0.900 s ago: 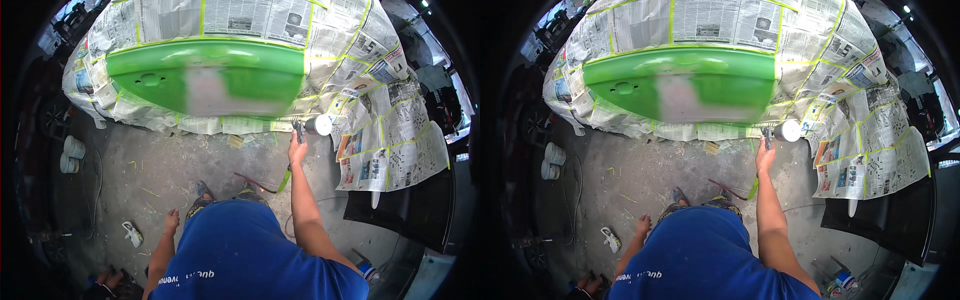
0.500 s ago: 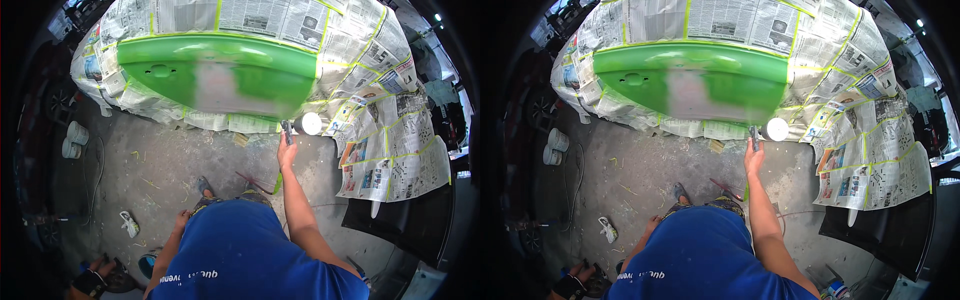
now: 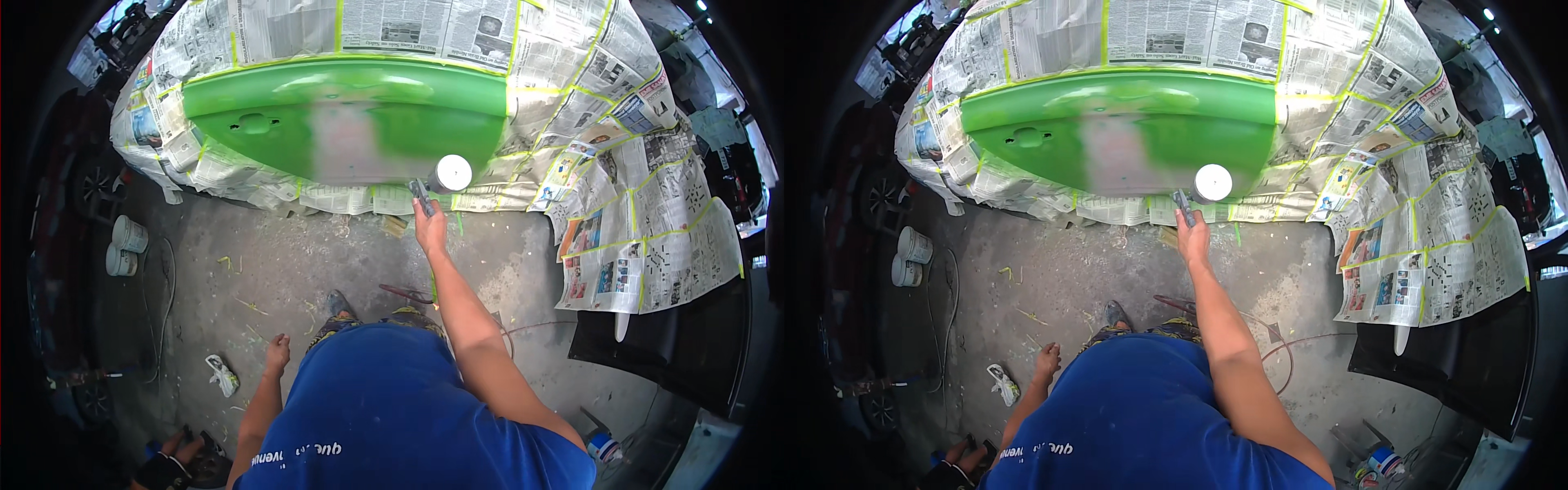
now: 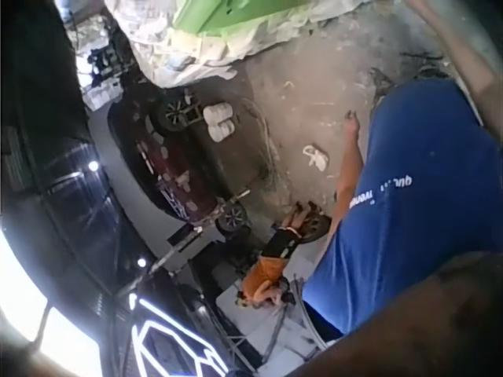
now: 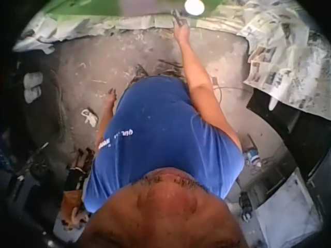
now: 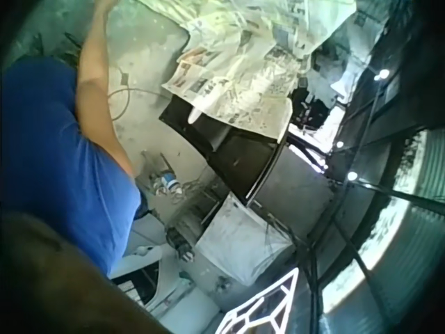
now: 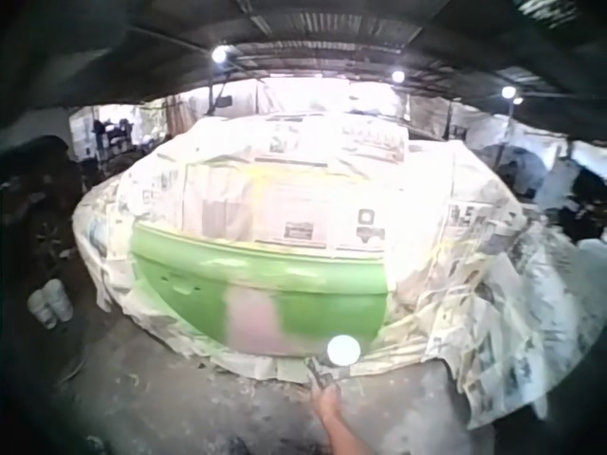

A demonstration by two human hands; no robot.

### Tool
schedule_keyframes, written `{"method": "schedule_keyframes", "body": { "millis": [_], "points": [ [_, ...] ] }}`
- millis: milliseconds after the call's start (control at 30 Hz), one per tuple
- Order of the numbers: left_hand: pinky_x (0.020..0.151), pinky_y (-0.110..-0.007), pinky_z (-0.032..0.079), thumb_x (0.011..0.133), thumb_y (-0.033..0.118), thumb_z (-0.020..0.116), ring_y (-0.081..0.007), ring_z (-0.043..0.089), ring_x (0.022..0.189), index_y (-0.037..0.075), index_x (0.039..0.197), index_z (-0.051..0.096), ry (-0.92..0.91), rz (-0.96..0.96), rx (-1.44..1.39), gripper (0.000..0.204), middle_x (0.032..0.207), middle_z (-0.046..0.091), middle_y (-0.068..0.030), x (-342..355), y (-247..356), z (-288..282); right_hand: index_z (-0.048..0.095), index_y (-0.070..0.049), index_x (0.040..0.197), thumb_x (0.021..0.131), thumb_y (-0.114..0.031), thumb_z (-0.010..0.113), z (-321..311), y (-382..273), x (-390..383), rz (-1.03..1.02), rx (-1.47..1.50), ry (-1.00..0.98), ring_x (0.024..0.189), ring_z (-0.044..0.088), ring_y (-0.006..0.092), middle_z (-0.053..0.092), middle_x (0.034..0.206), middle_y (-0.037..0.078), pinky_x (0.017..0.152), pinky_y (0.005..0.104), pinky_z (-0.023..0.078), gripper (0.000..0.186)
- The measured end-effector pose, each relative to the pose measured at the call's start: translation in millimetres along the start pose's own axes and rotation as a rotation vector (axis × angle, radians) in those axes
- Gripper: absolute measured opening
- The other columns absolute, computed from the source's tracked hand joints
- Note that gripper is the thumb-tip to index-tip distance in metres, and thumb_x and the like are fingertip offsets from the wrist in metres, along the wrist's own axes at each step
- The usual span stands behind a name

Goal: Painting a car door using a spray gun and mixing paint chemicals.

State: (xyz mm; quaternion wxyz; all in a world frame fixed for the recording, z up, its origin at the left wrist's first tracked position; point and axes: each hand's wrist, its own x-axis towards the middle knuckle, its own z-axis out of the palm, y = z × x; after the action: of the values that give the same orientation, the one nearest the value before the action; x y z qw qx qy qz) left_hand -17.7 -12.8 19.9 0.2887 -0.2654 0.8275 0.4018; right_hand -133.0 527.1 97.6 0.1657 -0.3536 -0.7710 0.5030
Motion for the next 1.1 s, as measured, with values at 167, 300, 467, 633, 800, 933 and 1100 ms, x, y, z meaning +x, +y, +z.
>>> {"method": "schedule_keyframes", "body": {
  "millis": [167, 300, 467, 633, 800, 933, 1100],
  "points": [
    [0.055, -0.027, 0.045, 0.099, 0.037, 0.062, -0.0092, 0.052, 0.062, -0.003, 0.135, 0.058, 0.001, 0.017, -0.038, 0.054, 0.077, 0.06, -0.0021, -27, -5, 13, 0.065, 0.002, 0.098, 0.095, -0.04, 0.068, -47, 48, 18, 0.068, 0.01, 0.166, 0.069, 0.061, 0.0298, 0.066, 0.076, 0.021, 0.07, 0.0437, 0.049, 0.043],
    [0.069, -0.033, 0.052, 0.098, 0.039, 0.063, -0.0154, 0.061, 0.079, -0.005, 0.132, 0.059, -0.053, 0.058, 0.051, 0.056, 0.093, 0.066, -0.0071, -55, 1, 26, 0.065, 0.002, 0.097, 0.096, -0.04, 0.067, -98, 77, 32, 0.107, 0.066, 0.276, 0.067, 0.058, 0.0247, 0.062, 0.071, 0.014, 0.068, 0.0414, 0.048, 0.042],
    [0.066, -0.032, 0.052, 0.096, 0.043, 0.063, -0.0166, 0.064, 0.071, -0.005, 0.133, 0.059, -0.042, 0.119, 0.158, 0.06, 0.09, 0.07, -0.0122, -56, -27, 41, 0.067, 0.002, 0.102, 0.097, -0.042, 0.065, -139, 81, 36, 0.16, -0.04, 0.327, 0.073, 0.063, 0.0349, 0.07, 0.084, 0.023, 0.074, 0.0457, 0.05, 0.044],
    [0.086, -0.036, 0.055, 0.095, 0.045, 0.062, -0.0282, 0.072, 0.096, -0.006, 0.132, 0.059, -0.038, 0.169, 0.204, 0.063, 0.106, 0.073, -0.0236, -38, -42, 56, 0.067, 0.002, 0.102, 0.097, -0.042, 0.066, -123, 58, 20, 0.141, 0.024, 0.34, 0.068, 0.06, 0.031, 0.068, 0.078, 0.02, 0.07, 0.0443, 0.049, 0.044],
    [0.095, -0.039, 0.052, 0.096, 0.04, 0.061, -0.0342, 0.07, 0.107, -0.004, 0.132, 0.06, -0.095, 0.108, 0.212, 0.057, 0.119, 0.069, -0.0263, -46, 35, 58, 0.064, 0.001, 0.098, 0.097, -0.039, 0.066, -67, 4, -4, 0.092, 0.043, 0.186, 0.07, 0.061, 0.029, 0.066, 0.077, 0.018, 0.068, 0.0433, 0.048, 0.04],
    [0.096, -0.039, 0.052, 0.096, 0.039, 0.06, -0.0361, 0.069, 0.11, -0.004, 0.133, 0.06, -0.04, 0.122, 0.214, 0.056, 0.12, 0.068, -0.0279, 9, 16, 45, 0.061, 0.002, 0.096, 0.097, -0.038, 0.067, -20, -34, -19, -0.005, 0.011, 0.106, 0.071, 0.062, 0.0369, 0.065, 0.077, 0.022, 0.068, 0.0455, 0.047, 0.041],
    [0.097, -0.041, 0.051, 0.095, 0.039, 0.062, -0.0375, 0.067, 0.114, -0.002, 0.133, 0.061, -0.046, 0.15, 0.096, 0.056, 0.119, 0.068, -0.0294, 41, 8, 18, 0.062, 0.002, 0.096, 0.097, -0.039, 0.067, 2, -64, -31, -0.018, 0.018, 0.006, 0.071, 0.063, 0.0386, 0.065, 0.077, 0.024, 0.07, 0.0457, 0.048, 0.041]
  ]
}}
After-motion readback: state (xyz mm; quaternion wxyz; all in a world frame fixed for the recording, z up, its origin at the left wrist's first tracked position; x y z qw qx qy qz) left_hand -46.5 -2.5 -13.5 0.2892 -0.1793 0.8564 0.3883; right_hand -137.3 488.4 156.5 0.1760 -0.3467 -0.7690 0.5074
